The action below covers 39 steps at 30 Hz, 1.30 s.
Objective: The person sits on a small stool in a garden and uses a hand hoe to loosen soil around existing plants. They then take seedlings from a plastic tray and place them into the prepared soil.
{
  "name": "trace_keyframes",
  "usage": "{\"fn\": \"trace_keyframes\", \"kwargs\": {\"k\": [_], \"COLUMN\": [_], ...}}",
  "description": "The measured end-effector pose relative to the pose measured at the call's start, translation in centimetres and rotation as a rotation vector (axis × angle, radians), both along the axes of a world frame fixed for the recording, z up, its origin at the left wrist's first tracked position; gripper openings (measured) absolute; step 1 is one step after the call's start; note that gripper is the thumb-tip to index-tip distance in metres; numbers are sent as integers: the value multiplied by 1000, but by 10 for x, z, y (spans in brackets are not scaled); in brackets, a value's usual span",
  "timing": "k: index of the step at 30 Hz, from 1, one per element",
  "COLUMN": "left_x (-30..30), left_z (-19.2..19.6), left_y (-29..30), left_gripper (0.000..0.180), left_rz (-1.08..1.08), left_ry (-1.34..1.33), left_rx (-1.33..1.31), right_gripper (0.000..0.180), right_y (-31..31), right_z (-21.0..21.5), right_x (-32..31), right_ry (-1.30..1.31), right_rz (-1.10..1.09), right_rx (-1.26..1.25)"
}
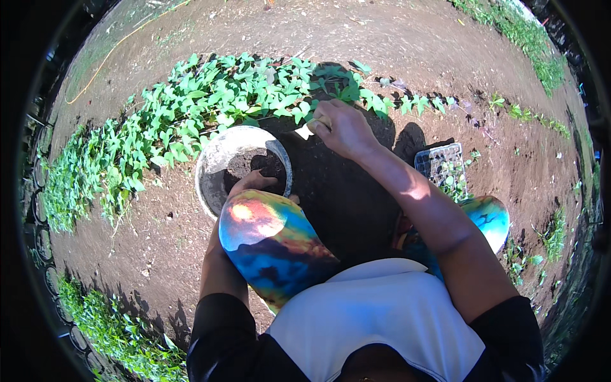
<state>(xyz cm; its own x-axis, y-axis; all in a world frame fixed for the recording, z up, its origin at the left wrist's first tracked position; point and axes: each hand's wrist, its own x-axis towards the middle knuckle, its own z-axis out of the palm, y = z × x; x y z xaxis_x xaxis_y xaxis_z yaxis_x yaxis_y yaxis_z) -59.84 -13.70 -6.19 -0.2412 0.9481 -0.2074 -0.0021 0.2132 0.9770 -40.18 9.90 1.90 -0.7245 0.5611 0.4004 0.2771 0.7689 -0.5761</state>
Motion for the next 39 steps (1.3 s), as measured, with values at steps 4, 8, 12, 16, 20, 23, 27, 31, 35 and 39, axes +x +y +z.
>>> {"fn": "trace_keyframes", "kwargs": {"k": [4, 8, 12, 16, 20, 23, 27, 31, 35, 39], "left_x": [13, 29, -7, -84, -111, -108, -87, -43, 17, 78], "left_z": [56, 95, 51, -16, -15, 33, 106, 155, 139, 60], "left_y": [-6, 1, 39, 50, 48, 66, 104, 159, 213, 256], "left_gripper": [43, 38, 41, 43, 44, 43, 42, 39, 45, 63], "left_rz": [-5, 266, 413, 249, 283, 177, 77, -81, -287, -366], "left_ry": [-123, -830, -748, -794, -769, -726, -625, -427, -363, -249], "left_rx": [-35, -354, -362, -239, -120, -110, -153, -258, -440, -616], "right_gripper": [22, 21, 22, 22, 23, 24, 21, 21, 20, 22], "right_y": [0, 3, 15, 29, 39, 52, 85, 127, 157, 179], "right_z": [-6, -6, -3, -6, -4, 20, 78, 124, 128, 94], "right_x": [5, 11, 15, 15, 16, 29, 67, 119, 167, 211], "right_ry": [-10, -54, -35, -51, -39, -30, -161, -328, -459, -521], "right_rz": [-11, 11, 28, 54, 42, 40, -4, -81, -218, -349], "right_rx": [4, -54, -71, -101, -194, -221, -132, -145, -21, 45]}}
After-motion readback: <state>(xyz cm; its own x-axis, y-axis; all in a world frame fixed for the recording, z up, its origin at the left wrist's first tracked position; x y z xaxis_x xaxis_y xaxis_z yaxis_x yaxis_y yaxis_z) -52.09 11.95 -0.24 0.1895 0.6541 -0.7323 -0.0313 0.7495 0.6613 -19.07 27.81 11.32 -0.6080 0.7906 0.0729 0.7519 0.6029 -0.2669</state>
